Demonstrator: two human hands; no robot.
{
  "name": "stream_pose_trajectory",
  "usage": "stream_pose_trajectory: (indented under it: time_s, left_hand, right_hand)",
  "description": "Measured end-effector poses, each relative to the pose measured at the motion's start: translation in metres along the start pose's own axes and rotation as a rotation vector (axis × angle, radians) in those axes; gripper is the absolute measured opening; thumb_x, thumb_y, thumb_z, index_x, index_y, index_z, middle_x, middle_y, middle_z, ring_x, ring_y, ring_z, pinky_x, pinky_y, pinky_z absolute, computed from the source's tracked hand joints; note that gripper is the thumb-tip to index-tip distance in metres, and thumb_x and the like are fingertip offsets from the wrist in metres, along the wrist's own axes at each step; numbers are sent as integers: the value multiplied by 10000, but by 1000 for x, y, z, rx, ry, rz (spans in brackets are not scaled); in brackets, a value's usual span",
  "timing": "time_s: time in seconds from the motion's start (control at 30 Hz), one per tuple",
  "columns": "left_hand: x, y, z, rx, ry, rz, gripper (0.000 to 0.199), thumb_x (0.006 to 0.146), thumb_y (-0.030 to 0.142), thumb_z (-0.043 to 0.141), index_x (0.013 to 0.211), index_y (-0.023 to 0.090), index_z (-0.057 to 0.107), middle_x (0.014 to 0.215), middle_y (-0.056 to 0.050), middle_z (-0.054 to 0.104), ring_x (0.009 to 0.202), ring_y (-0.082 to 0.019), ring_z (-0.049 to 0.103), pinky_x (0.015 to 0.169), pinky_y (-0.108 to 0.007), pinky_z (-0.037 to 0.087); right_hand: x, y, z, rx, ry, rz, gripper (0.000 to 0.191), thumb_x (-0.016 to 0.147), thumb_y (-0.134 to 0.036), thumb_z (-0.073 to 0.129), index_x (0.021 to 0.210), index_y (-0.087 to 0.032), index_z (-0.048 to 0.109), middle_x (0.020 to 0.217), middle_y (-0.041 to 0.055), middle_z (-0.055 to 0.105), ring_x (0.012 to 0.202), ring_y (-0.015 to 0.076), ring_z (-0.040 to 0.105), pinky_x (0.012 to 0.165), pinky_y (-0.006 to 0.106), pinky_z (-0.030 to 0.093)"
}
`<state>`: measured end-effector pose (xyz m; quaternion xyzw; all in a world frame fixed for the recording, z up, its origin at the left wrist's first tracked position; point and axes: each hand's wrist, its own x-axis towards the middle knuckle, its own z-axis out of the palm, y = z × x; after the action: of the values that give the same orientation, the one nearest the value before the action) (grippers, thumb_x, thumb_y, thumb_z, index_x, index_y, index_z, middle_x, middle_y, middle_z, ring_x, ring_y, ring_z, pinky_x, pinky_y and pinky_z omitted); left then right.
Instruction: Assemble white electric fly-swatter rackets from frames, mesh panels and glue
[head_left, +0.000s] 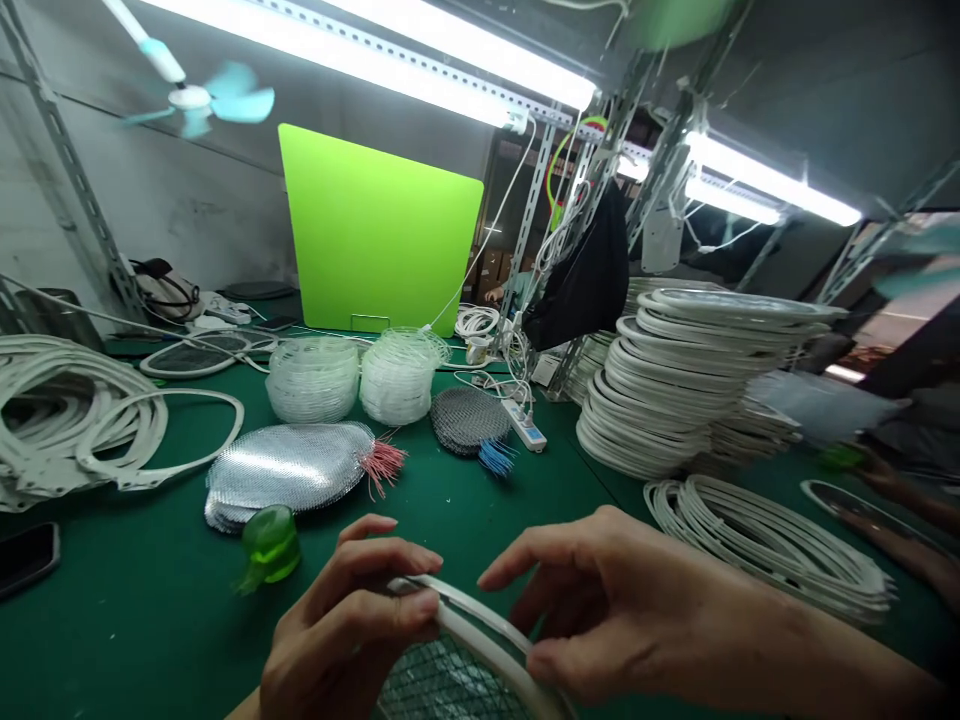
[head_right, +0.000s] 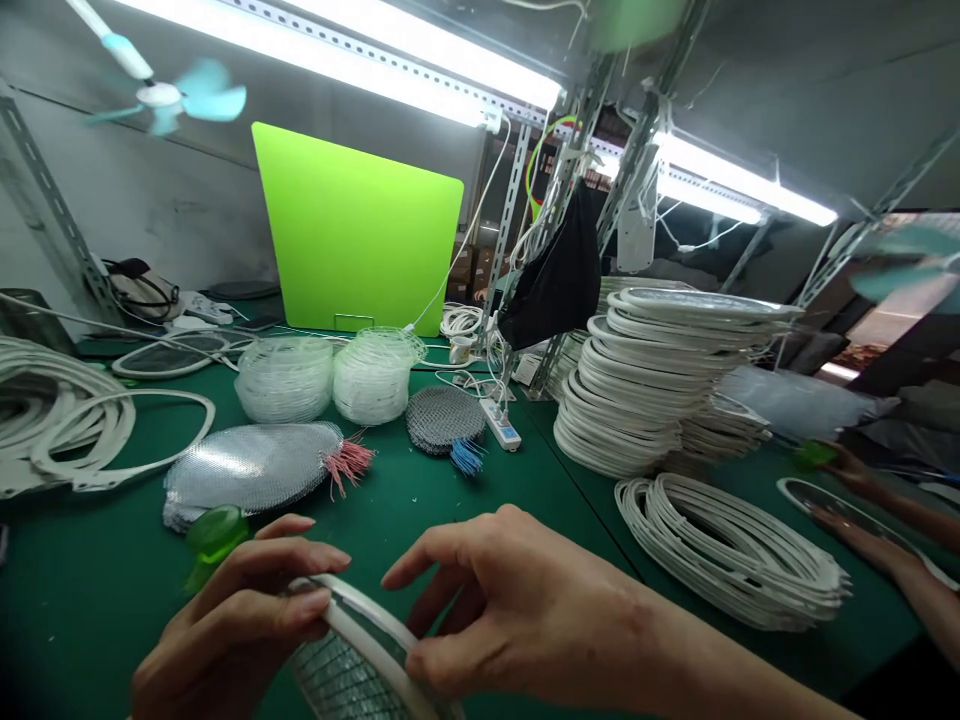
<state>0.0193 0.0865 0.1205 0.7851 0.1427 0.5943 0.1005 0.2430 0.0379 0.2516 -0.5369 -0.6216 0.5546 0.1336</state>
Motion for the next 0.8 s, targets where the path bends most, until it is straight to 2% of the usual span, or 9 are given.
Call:
stream_pose_trajectory:
  time_s: [0.1,0.2,0.27,0.33,0.4,0.53,0.6,0.8]
  left_hand:
    - [0,3,-4,-23,-28,-4,143,916,97,576,964,205,657,951,-38,701,902,-166,693,968,-426,525]
    - [4,10,-9,-10,-123,-13,100,902,171,629,1000,183,643,953,-47,679,941,-184,680,990,-430,509]
    - [7,15,-12,48,-187,7,170,865,188,685,1032,173,655,969,-53,668,971,-196,669,1007,-428,499]
    - [9,18,-15,86,-208,29,222,836,124,703,1049,178,669,957,-46,657,990,-198,663,1007,-429,504]
    - [9,21,-16,83,-204,44,226,830,87,696,1029,193,682,924,-31,646,994,-197,664,998,-428,516]
    - [5,23,-16,50,-165,39,124,914,158,610,917,250,694,866,6,645,956,-172,680,1024,-440,499]
    - [3,24,-16,36,-137,23,161,942,167,567,883,256,687,846,14,644,923,-161,686,1021,-453,499]
    - [1,26,-15,31,-104,8,111,901,133,620,871,227,669,852,17,630,856,-157,703,997,-484,517]
  right_hand:
    - [-5,2,8,11,-1,0,385,688,-129,709,1063,-214,715,753,-36,677,644,77,562,547,111,433]
    - [-8,3,14,-21,32,-40,336,711,-148,704,1039,-215,717,682,-57,626,591,58,511,508,97,396]
    - [-8,3,15,-37,45,-52,283,740,-147,674,1010,-212,731,681,-51,625,596,59,519,506,95,387]
    - [-7,1,15,-52,49,-55,282,756,-131,653,1011,-209,743,726,-31,669,643,74,566,537,98,409]
    - [-7,0,16,-78,29,-60,304,770,-130,645,1045,-212,745,784,-11,715,699,98,620,577,109,443]
    - [-12,2,23,-123,5,-84,239,808,-223,666,1028,-228,758,789,-9,743,707,119,679,594,117,483]
    - [-14,5,27,-166,21,-110,239,807,-236,671,1028,-247,762,771,-22,747,672,109,686,576,108,481]
    - [-8,9,34,-325,106,-190,310,793,-216,653,1077,-296,748,776,-47,762,625,103,694,545,109,478]
